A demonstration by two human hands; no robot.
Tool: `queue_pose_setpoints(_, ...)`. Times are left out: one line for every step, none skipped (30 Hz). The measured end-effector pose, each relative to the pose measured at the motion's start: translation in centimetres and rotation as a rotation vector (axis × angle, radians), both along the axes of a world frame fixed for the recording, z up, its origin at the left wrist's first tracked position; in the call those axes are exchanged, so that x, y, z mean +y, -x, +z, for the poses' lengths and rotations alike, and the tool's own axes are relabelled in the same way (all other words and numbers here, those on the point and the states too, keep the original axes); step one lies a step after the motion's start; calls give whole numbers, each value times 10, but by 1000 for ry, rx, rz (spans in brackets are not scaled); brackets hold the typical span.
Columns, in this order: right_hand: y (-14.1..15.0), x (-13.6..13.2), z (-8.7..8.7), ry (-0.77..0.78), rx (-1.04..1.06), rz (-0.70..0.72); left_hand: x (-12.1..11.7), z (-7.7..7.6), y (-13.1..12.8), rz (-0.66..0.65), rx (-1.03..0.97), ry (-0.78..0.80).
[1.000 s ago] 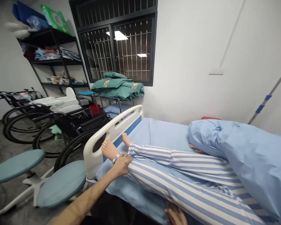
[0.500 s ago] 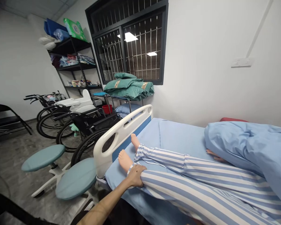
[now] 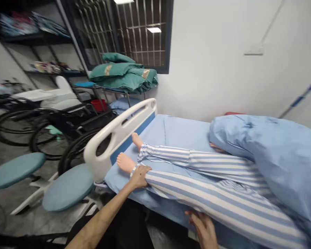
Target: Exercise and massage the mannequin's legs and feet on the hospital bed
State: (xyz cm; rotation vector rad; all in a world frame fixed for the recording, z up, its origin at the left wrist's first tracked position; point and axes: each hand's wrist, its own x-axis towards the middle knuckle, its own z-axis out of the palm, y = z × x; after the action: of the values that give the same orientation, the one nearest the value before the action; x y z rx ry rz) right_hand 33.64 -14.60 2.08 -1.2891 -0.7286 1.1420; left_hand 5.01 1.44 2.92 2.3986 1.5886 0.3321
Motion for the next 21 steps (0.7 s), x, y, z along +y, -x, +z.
queue_pose_setpoints(2,1,9,-2,44,-14,0,1,-2,3,-5,7)
queue_pose_setpoints(3,3,20,-29,67,-6,0,4,-5,6,-12,17)
queue_pose_setpoints(1,6,30,-60,78,3,0,7,-9,7,-17,34)
queue_pose_setpoints(-2,8,41,-95,80,10,0,10,-14,10,-22,48)
queue_pose_setpoints(-7,10,50,-127,75,26,-1,15,-20,13,-29,59)
queue_pose_setpoints(-13,11,59,-155,68,42,-2,19,-27,14,-37,69)
queue_pose_setpoints(-19,12,66,-178,63,58,-3,24,-35,14,-47,73)
queue_pose_setpoints(-26,12,72,-195,59,74,-5,29,-42,13,-60,71)
queue_pose_setpoints(-32,11,77,-208,56,82,-6,33,-49,10,-76,67)
queue_pose_setpoints(-38,11,81,-215,54,83,-8,37,-55,9,-91,60)
queue_pose_setpoints(-42,10,83,-216,54,76,-9,40,-60,9,-104,50)
queue_pose_setpoints(-44,10,85,-210,51,71,-11,42,-64,10,-115,42)
queue_pose_setpoints(-46,10,86,-201,45,67,-12,43,-67,13,-122,38)
queue_pose_setpoints(-46,9,86,-192,39,65,-13,44,-68,16,-125,40)
queue_pose_setpoints(-45,9,85,-184,33,67,-15,43,-69,17,-122,48)
queue_pose_setpoints(-43,8,85,-179,29,66,-16,43,-68,17,-115,61)
queue_pose_setpoints(-41,8,84,-177,29,64,-18,42,-67,17,-104,74)
queue_pose_setpoints(-39,7,83,-174,33,65,-19,42,-65,18,-92,83)
queue_pose_setpoints(-37,6,83,-169,41,64,-19,42,-63,14,-79,85)
queue_pose_setpoints(-35,5,82,-163,51,61,-19,43,-59,4,-66,80)
queue_pose_setpoints(-33,4,82,-157,64,57,-19,45,-56,-6,-55,67)
